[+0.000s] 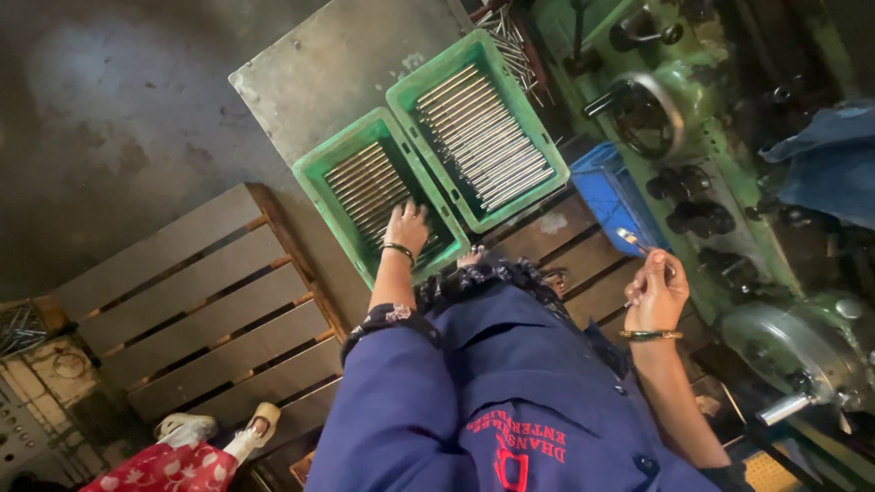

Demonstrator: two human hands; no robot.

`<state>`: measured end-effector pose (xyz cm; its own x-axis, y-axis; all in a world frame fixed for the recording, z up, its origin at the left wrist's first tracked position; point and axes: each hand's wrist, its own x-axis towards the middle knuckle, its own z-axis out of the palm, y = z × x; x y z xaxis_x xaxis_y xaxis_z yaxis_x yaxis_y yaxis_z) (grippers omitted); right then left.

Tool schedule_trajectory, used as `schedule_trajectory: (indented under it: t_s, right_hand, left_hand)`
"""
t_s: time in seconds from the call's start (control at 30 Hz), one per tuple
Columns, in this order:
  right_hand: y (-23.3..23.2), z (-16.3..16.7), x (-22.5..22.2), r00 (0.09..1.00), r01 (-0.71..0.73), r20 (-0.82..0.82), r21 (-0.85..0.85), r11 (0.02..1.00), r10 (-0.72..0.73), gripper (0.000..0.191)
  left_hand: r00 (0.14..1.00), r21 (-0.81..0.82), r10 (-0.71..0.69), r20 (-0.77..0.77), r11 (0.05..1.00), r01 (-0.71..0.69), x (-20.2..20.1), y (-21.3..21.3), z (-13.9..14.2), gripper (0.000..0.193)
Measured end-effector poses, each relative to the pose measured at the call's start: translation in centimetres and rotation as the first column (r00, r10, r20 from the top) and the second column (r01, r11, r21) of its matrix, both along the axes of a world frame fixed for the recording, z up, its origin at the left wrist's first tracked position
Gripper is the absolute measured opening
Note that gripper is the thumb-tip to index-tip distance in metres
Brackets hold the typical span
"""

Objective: The person operates a metal lathe to turn cylindrical metal rods. They load each rod into the chuck, engage the cutting tool, and after machining, remove the finished rod and place it into a green bin. The process is repeated for multiple rods.

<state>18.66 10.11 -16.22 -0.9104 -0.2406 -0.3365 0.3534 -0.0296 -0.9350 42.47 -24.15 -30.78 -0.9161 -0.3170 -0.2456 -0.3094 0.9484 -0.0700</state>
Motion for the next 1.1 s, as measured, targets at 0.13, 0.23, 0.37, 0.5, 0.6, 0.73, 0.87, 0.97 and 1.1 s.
schedule_trajectory:
  t_s: [0.13, 0.23, 0.37, 0.5, 0.6, 0.73, 0.87, 0.97, 1.1]
  right_hand:
    - [-0.1, 0.0, 0.6, 1.000, -0.013, -0.003, 0.003, 1.000, 0.013, 0.018]
    - [-0.2, -0.1, 1.0, 0.999, -0.031, -0.025, 0.014, 0.999, 0.032, 0.017]
    - [-0.3, 0.1, 1.6, 0.992, -0.091, -0.087, 0.051, 0.995, 0.095, 0.017]
    - [-1.2, 1.0, 2.2, 0.990, -0.114, -0.067, 0.132, 0.985, 0.123, 0.016]
    - [-2.7, 2.3, 2.5, 0.963, -0.180, -0.173, 0.166, 0.970, 0.208, 0.016]
    - [-4.7, 4.8, 2.4, 0.917, -0.216, -0.282, 0.244, 0.945, 0.282, 0.015]
    - [-5.8, 6.7, 1.9, 0.904, -0.161, -0.345, 0.273, 0.948, 0.253, 0.015]
    - [-5.2, 7.4, 1.7, 0.904, -0.137, -0.353, 0.299, 0.944, 0.243, 0.017]
    - [-3.7, 7.5, 1.5, 0.881, -0.088, -0.425, 0.283, 0.955, 0.207, 0.019]
  left_hand:
    - [0.993, 0.030, -0.057, -0.105, 0.998, 0.061, 0.6, -0.9, 0.8, 0.021]
    - [0.958, 0.156, 0.115, -0.264, 0.985, -0.076, 1.4, -1.3, 0.8, 0.017]
    - [0.569, 0.492, 0.714, -0.409, 0.697, -0.522, 1.8, -1.4, 0.7, 0.023]
    - [-0.034, 0.935, 0.946, -0.323, 0.313, -0.165, -0.8, -1.8, 2.7, 0.029]
    - [-0.017, 0.980, 1.000, 0.011, -0.007, 0.200, -5.9, 0.9, 5.8, 0.035]
    - [0.467, 0.768, 0.752, 0.465, -0.605, 0.209, -13.3, 7.1, 12.6, 0.047]
    - [0.735, 0.783, 0.617, 0.281, -0.590, 0.195, -15.3, 13.3, 19.1, 0.071]
    - [0.750, 0.804, 0.644, 0.154, -0.523, 0.284, -16.8, 14.6, 21.6, 0.074]
    - [0.786, 0.779, 0.600, 0.150, -0.561, 0.279, -18.1, 14.9, 22.7, 0.073]
